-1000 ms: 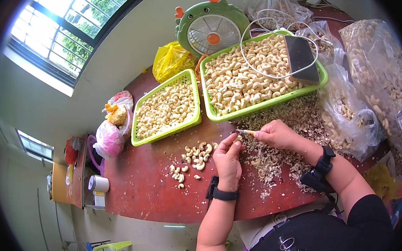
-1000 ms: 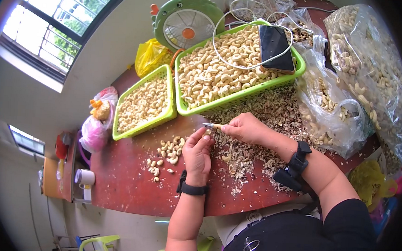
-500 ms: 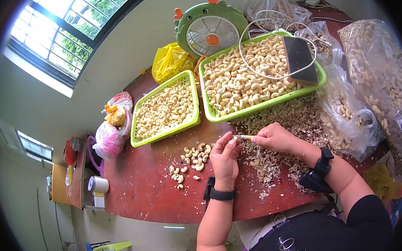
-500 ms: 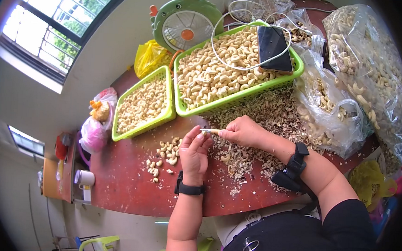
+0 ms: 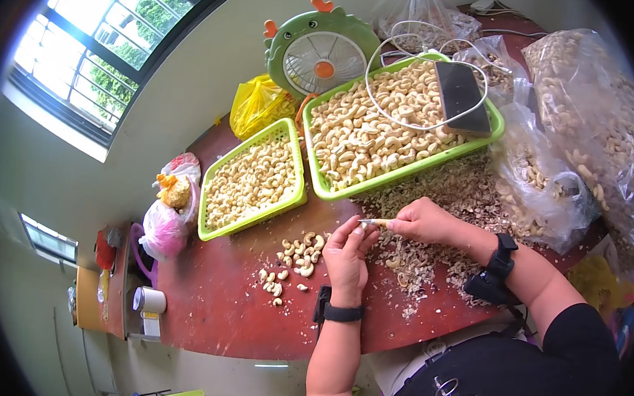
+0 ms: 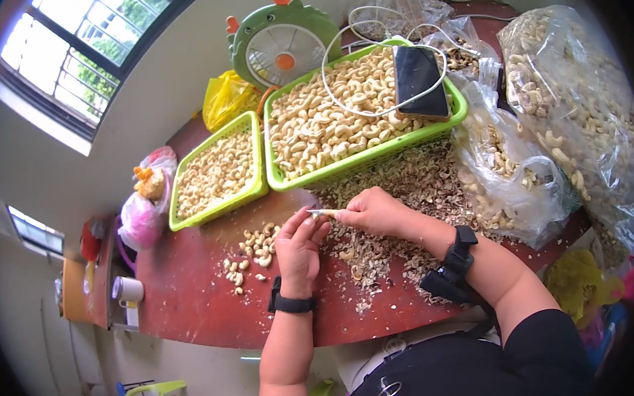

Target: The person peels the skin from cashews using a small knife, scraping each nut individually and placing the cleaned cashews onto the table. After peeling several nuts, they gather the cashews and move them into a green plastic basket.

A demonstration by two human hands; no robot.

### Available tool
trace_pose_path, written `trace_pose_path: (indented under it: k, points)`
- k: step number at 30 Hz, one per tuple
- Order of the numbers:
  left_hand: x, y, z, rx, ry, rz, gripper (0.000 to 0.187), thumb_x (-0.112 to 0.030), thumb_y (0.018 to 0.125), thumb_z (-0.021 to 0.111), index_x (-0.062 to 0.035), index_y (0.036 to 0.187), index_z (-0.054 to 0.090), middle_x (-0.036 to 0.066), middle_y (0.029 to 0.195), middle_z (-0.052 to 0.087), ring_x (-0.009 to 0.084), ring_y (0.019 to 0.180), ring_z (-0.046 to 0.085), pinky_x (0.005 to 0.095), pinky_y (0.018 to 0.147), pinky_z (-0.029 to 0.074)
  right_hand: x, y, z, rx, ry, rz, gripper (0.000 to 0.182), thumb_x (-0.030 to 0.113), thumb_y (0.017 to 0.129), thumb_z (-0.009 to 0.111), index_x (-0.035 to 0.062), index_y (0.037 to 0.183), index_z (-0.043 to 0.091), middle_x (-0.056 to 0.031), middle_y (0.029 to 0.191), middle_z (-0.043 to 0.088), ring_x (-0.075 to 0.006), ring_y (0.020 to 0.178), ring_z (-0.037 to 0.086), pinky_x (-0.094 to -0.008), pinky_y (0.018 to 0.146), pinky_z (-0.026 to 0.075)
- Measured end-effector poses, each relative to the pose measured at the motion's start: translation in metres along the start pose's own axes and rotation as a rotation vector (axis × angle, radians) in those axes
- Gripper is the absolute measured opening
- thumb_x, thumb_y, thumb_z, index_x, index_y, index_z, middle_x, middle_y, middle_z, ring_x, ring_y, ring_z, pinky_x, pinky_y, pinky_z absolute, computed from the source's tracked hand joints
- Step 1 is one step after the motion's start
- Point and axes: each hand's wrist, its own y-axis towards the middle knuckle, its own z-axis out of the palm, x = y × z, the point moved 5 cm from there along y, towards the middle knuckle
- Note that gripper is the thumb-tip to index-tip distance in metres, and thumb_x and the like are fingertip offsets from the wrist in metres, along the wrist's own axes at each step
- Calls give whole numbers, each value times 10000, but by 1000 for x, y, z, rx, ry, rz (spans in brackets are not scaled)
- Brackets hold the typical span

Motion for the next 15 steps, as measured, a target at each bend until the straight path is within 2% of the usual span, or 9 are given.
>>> trace_pose_path:
  k: [5,13,15]
  points:
    - [1,2,-5,-31,22,46,305,22,796,487,42,1097,441,106,877,560,182,736,587,264,669,523,2,0,-1,9,-7,4,385,348,787,536,-6,645,583,-46,447,428,-97,434,373,-279,433,348]
    - [2,3,-12,-48,29,36,272,9,795,477,33,1066,470,90,864,565,179,710,584,268,629,508,2,0,-2,8,1,-2,403,358,788,529,-15,641,566,-36,443,419,-95,435,368,-285,430,346]
    - [3,2,-10,-42,20,-36,265,-5,801,472,24,1065,473,75,857,566,174,703,582,282,633,502,3,0,0,28,4,14,409,361,788,530,-14,630,563,-32,439,417,-95,433,365,-287,427,342]
